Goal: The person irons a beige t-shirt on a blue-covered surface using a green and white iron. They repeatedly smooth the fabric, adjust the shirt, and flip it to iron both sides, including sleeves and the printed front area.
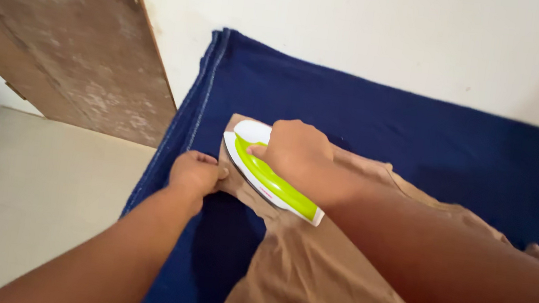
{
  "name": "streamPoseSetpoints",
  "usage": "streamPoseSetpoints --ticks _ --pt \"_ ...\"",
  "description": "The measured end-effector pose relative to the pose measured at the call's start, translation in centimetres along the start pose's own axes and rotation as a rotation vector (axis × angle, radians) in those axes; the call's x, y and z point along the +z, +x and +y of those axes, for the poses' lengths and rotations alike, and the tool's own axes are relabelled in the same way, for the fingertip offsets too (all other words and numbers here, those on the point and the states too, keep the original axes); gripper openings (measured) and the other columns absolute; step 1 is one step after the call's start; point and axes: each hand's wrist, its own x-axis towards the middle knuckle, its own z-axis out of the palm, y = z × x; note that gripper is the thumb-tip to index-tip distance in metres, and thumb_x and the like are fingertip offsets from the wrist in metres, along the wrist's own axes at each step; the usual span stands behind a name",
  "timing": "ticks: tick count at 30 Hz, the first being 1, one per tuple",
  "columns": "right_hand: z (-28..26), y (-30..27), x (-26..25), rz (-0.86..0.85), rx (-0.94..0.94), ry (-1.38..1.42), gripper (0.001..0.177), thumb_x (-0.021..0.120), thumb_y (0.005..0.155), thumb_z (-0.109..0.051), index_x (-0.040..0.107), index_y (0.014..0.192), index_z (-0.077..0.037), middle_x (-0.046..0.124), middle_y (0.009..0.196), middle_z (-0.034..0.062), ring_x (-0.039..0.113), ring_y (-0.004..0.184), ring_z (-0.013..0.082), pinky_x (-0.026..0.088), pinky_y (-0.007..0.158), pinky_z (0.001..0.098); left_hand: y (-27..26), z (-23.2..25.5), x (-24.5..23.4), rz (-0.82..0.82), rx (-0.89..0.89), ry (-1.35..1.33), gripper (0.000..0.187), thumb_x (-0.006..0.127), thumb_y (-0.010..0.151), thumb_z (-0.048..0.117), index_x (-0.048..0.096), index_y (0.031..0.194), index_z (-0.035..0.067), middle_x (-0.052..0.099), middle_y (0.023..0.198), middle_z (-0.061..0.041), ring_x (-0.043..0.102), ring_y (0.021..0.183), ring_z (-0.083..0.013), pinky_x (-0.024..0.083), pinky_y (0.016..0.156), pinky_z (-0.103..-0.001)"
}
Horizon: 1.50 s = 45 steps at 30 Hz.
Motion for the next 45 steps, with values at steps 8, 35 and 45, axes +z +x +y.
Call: streamPoseSetpoints --ticks 8,35,45 --pt "12.1 -6.6 1.0 0.073 0.183 -0.042 0.053 0.075 0.077 -0.057 0.073 0.119 -0.026 0.076 0.096 0.0138 0.074 0.088 0.0336 0.057 0.079 0.0474 2.6 1.9 1.9 0.222 0.349 0.391 0.027 0.074 0.075 0.023 0.079 0.091 0.000 0.076 0.091 -0.023 0.075 0.084 -0.0353 0.055 0.076 -0.045" --pt "6.8 1.6 -1.2 0.025 -0.006 -0.079 0.054 0.074 0.083 -0.057 0.078 0.102 -0.007 0.076 0.095 0.0174 0.074 0.086 0.0342 0.057 0.078 0.0477 2.7 6.7 3.3 -0.049 -0.028 0.317 0.058 0.073 0.089 0.030 0.057 0.132 -0.006 0.063 0.132 -0.025 0.064 0.121 -0.0373 0.054 0.094 -0.046" --pt "20.7 -6.5 -1.2 -0.002 0.494 -0.160 0.071 0.066 0.083 -0.073 0.075 0.105 -0.006 0.078 0.096 0.0171 0.077 0.089 0.0334 0.060 0.079 0.0468 -0.8 3.6 2.0 -0.049 0.302 0.528 0.040 0.063 0.095 0.032 0.069 0.118 0.000 0.074 0.112 -0.021 0.071 0.106 -0.0346 0.054 0.090 -0.045"
